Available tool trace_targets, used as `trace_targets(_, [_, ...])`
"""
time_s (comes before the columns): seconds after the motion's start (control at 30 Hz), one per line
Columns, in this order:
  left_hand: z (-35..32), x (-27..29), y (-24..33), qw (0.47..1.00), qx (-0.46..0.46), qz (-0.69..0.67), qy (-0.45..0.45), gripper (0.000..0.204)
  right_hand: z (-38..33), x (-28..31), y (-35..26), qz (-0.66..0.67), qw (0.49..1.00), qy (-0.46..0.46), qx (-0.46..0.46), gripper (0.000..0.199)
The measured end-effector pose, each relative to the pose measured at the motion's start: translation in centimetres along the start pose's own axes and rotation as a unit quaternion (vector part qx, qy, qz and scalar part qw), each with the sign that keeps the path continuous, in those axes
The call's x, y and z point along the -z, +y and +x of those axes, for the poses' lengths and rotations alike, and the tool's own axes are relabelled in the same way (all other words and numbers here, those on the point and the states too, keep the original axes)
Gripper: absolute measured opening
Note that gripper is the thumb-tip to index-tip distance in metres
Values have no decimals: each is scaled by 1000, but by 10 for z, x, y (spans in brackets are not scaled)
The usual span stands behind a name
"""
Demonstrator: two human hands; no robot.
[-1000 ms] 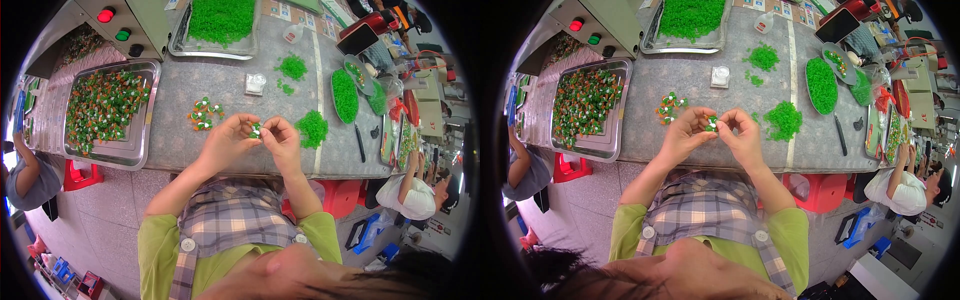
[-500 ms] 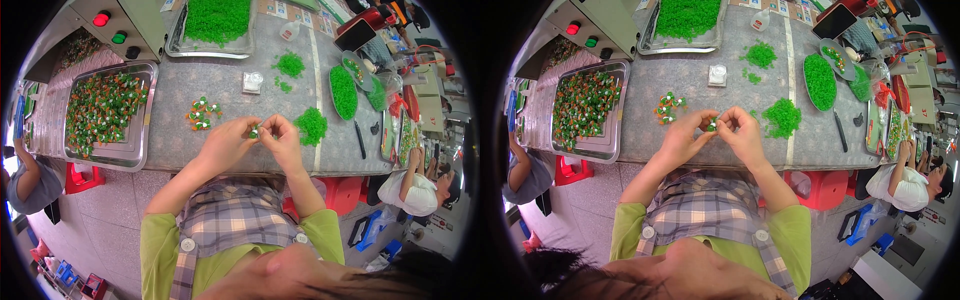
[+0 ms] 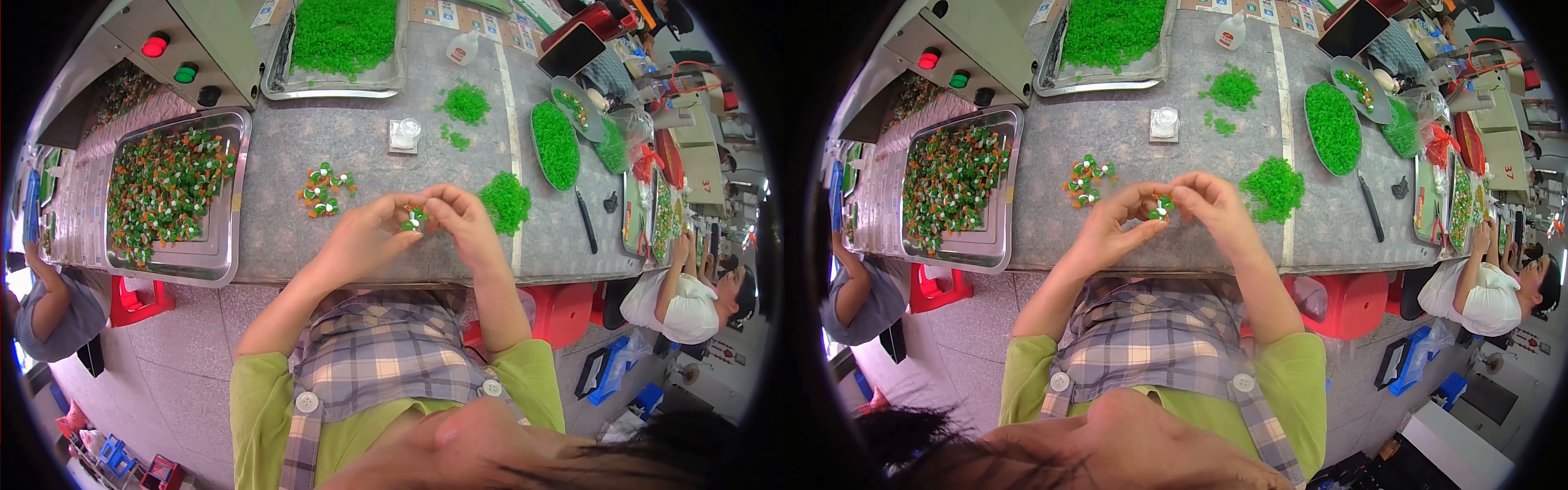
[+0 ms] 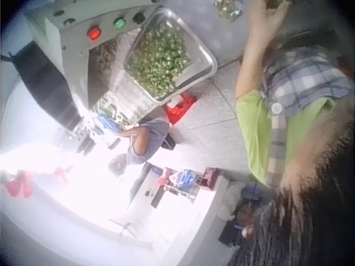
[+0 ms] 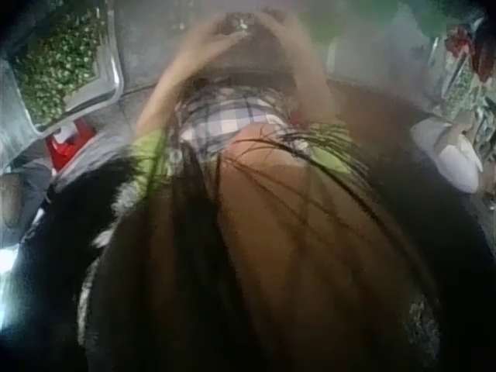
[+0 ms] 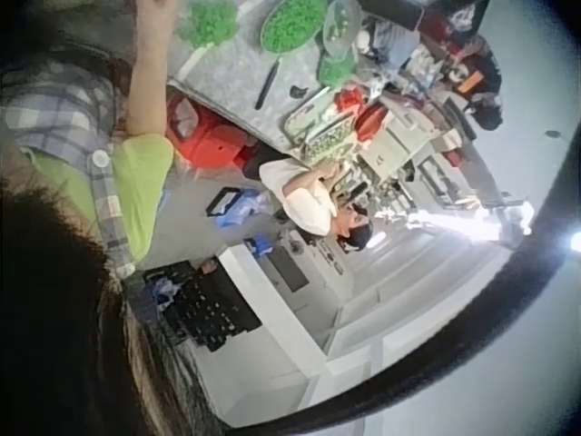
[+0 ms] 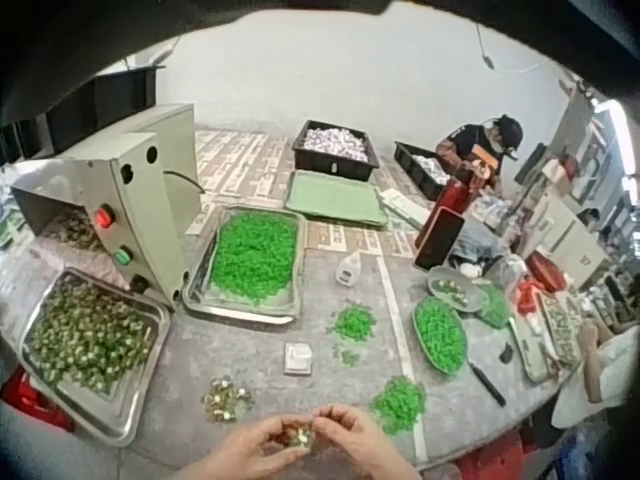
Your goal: The person assembles small figurines by attaching small green parts onto figurine bodies by hand and placing them on the table. The person also scoops figurine parts from a dispenser opening and places them onto a tray.
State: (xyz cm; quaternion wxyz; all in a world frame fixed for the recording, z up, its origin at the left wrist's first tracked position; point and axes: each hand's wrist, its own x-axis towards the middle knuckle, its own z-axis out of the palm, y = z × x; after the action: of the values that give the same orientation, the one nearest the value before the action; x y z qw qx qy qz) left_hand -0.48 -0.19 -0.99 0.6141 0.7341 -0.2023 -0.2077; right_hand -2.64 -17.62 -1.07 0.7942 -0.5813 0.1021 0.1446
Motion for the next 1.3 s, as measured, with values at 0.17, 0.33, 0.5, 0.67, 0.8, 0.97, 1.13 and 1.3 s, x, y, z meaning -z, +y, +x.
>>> trace_targets(0.17, [1,4,-1,958,85,-273,-36,32,7,7,10,68,995,-67,-14,16])
trace_targets(0.33, [7,12,-21,857,186,-474,-80,26,15,4,-1,-102,985,-104,91,14])
trace_targets(0.5, [7,13,-18,896,173,-410,6,24,60,51,-25,-470,839,116,248,10])
trace_targets(0.67, [8,13,-21,921,132,-364,30,18,81,53,-24,-636,694,160,298,9])
trace_targets(0.8, [9,13,-27,931,109,-346,27,14,87,49,-23,-681,671,146,252,11])
trace_targets(0.97, [11,12,-28,966,116,-230,2,10,63,28,-34,-554,801,86,211,9])
trace_targets(1.13, [14,-1,-13,912,145,-383,7,15,28,-5,-12,-216,959,-71,170,10])
trace_targets(1.3, [11,-2,-16,891,138,-432,-10,15,19,-9,3,25,993,-82,83,9])
